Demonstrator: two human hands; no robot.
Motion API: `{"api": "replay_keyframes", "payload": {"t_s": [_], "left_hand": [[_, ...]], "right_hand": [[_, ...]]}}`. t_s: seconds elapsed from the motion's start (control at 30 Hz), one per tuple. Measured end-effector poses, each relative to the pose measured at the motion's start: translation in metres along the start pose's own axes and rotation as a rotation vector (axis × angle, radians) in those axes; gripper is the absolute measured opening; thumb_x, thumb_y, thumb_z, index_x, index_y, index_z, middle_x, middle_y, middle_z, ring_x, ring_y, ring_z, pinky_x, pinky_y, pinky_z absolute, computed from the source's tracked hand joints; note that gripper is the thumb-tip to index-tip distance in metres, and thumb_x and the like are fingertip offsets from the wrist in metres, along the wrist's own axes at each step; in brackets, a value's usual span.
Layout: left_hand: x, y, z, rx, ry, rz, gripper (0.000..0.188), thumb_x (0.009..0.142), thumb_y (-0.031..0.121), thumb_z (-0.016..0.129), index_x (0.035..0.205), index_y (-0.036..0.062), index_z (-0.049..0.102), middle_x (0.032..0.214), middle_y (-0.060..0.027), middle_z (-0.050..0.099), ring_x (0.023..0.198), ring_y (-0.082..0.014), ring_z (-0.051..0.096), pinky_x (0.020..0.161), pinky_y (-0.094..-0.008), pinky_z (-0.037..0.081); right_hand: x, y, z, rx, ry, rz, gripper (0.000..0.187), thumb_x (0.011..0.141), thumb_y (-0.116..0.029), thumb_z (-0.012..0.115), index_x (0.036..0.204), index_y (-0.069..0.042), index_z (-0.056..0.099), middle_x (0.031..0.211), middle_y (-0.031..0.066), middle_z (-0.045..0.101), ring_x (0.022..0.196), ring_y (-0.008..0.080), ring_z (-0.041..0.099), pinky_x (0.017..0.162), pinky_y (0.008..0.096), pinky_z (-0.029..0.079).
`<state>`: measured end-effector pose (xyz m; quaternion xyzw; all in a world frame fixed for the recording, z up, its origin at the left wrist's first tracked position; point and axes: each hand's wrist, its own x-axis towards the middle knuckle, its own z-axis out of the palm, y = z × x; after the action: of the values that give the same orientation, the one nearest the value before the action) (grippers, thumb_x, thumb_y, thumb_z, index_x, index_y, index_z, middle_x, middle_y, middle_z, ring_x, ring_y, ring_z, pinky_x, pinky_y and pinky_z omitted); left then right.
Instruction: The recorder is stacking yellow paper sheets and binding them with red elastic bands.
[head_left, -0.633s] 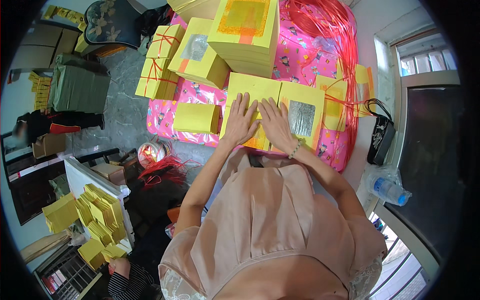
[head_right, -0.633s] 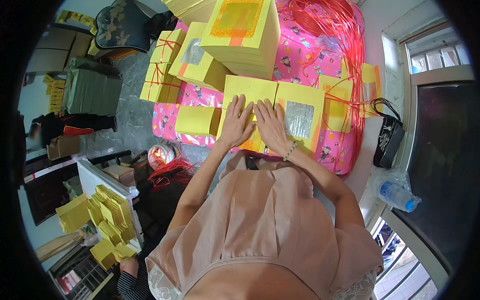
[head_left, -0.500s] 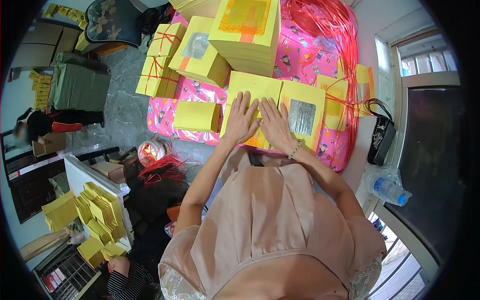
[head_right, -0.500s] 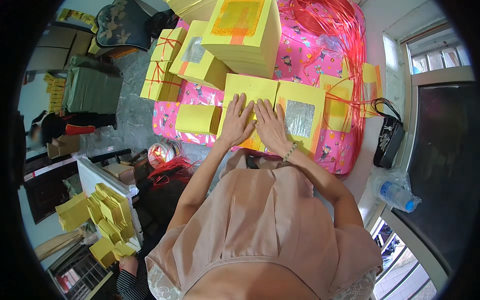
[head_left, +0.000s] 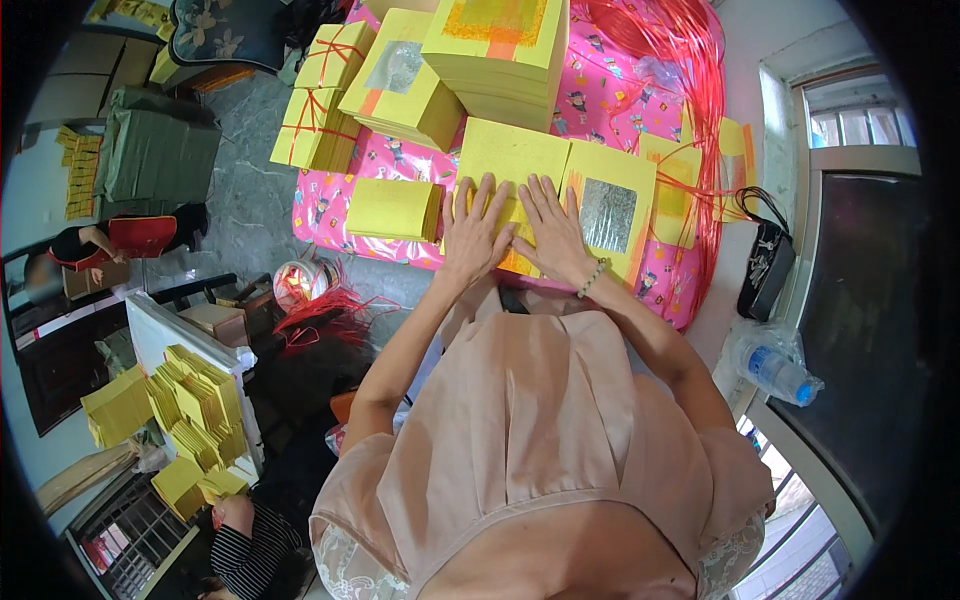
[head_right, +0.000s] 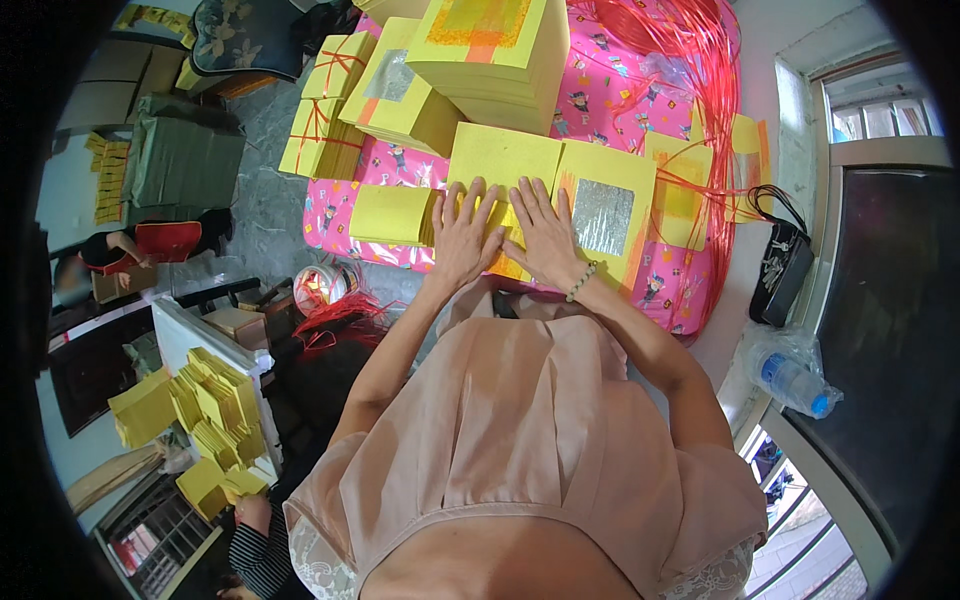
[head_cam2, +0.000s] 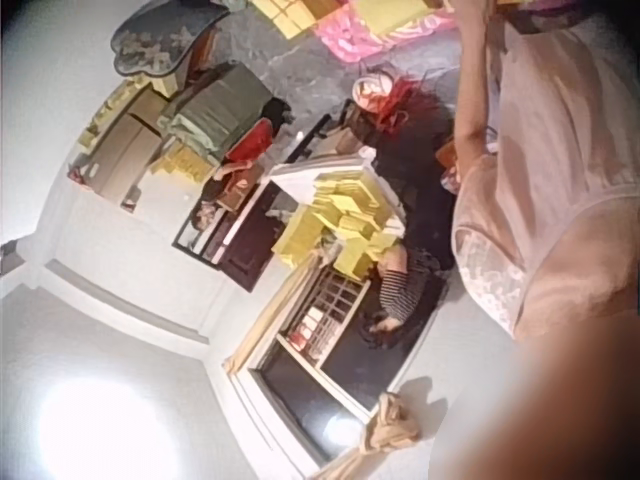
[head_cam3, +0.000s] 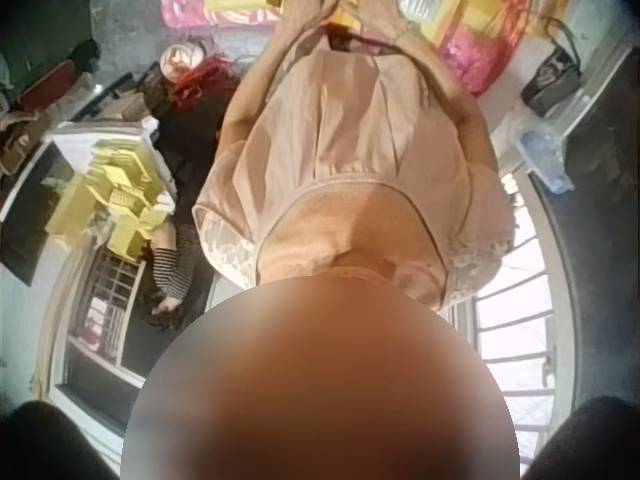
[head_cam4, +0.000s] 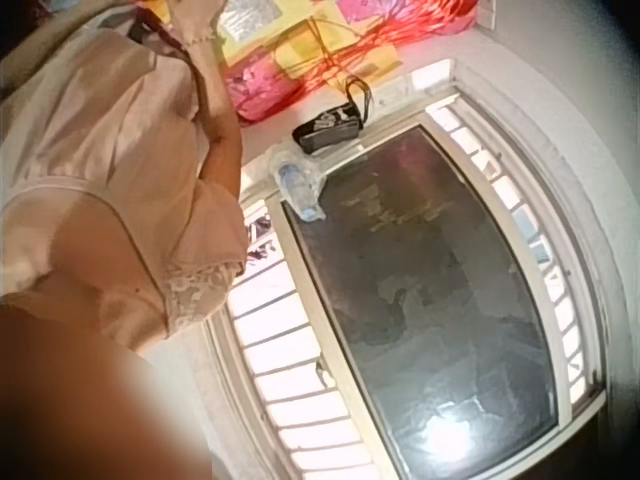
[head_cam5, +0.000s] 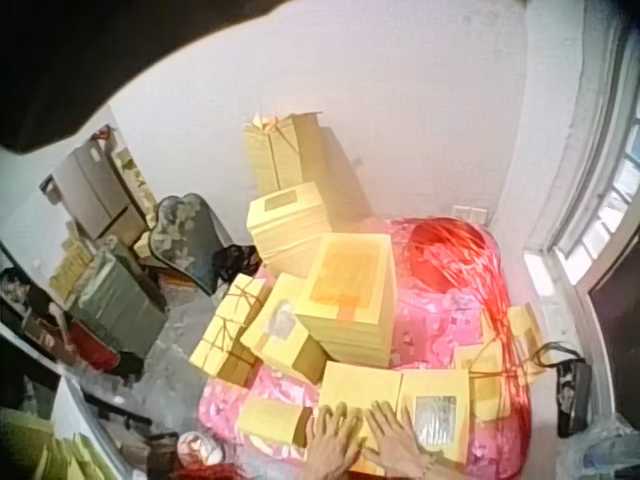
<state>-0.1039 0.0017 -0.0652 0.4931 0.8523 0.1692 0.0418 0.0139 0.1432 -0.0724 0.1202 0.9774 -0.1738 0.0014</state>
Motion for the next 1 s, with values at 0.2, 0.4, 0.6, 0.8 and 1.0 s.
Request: {"api": "replay_keyframes", "payload": {"t_s": [0.2, 0.4, 0.6, 0.8, 1.0], "left_hand": [[-0.001, -0.007, 0.003, 0.024, -0.028, -0.001, 0.061, 0.093, 0.043, 0.051, 0.148, 0.0179, 0.041, 0.154, -0.0145, 0.032, 0.142, -0.042, 0.024, 0.114, -0.0551, 0.016], [-0.003, -0.009, 0.006, -0.03, 0.027, 0.01, 0.06, 0.092, 0.039, 0.053, 0.146, 0.0177, 0.043, 0.144, -0.0236, 0.037, 0.139, -0.0429, 0.028, 0.113, -0.0541, 0.02], [-0.003, -0.009, 0.004, 0.004, 0.017, 0.01, 0.059, 0.091, 0.038, 0.053, 0.146, 0.0181, 0.044, 0.141, -0.0243, 0.04, 0.138, -0.0434, 0.03, 0.113, -0.054, 0.02], [-0.002, -0.009, 0.005, -0.007, 0.025, 0.013, 0.058, 0.092, 0.038, 0.053, 0.145, 0.0168, 0.044, 0.141, -0.0249, 0.041, 0.137, -0.0441, 0.031, 0.113, -0.0558, 0.022], [-0.007, -0.008, 0.006, -0.007, 0.013, -0.042, 0.065, 0.092, 0.04, 0.052, 0.146, 0.0076, 0.039, 0.147, -0.0221, 0.038, 0.141, -0.0405, 0.028, 0.115, -0.0557, 0.017]], "right_hand": [[-0.001, -0.003, 0.002, -0.027, 0.031, -0.003, 0.083, 0.088, -0.049, 0.055, 0.152, -0.005, 0.028, 0.16, 0.0151, 0.019, 0.149, 0.0303, 0.013, 0.118, 0.0572, 0.006], [0.001, -0.005, 0.0, -0.103, 0.011, -0.036, 0.078, 0.089, -0.049, 0.054, 0.151, -0.006, 0.031, 0.16, 0.0127, 0.021, 0.149, 0.0293, 0.014, 0.117, 0.058, 0.009], [-0.006, -0.007, -0.004, -0.037, 0.006, -0.042, 0.074, 0.092, -0.045, 0.053, 0.149, -0.002, 0.032, 0.158, 0.013, 0.025, 0.148, 0.0279, 0.018, 0.117, 0.058, 0.009], [-0.018, -0.005, -0.004, 0.012, 0.008, -0.045, 0.071, 0.095, -0.042, 0.05, 0.147, 0.003, 0.033, 0.157, 0.0148, 0.028, 0.147, 0.0282, 0.02, 0.117, 0.0571, 0.008], [-0.023, -0.012, -0.008, -0.028, -0.005, -0.02, 0.07, 0.095, -0.041, 0.051, 0.145, 0.005, 0.035, 0.155, 0.0172, 0.03, 0.147, 0.0306, 0.02, 0.118, 0.0557, 0.009]]}}
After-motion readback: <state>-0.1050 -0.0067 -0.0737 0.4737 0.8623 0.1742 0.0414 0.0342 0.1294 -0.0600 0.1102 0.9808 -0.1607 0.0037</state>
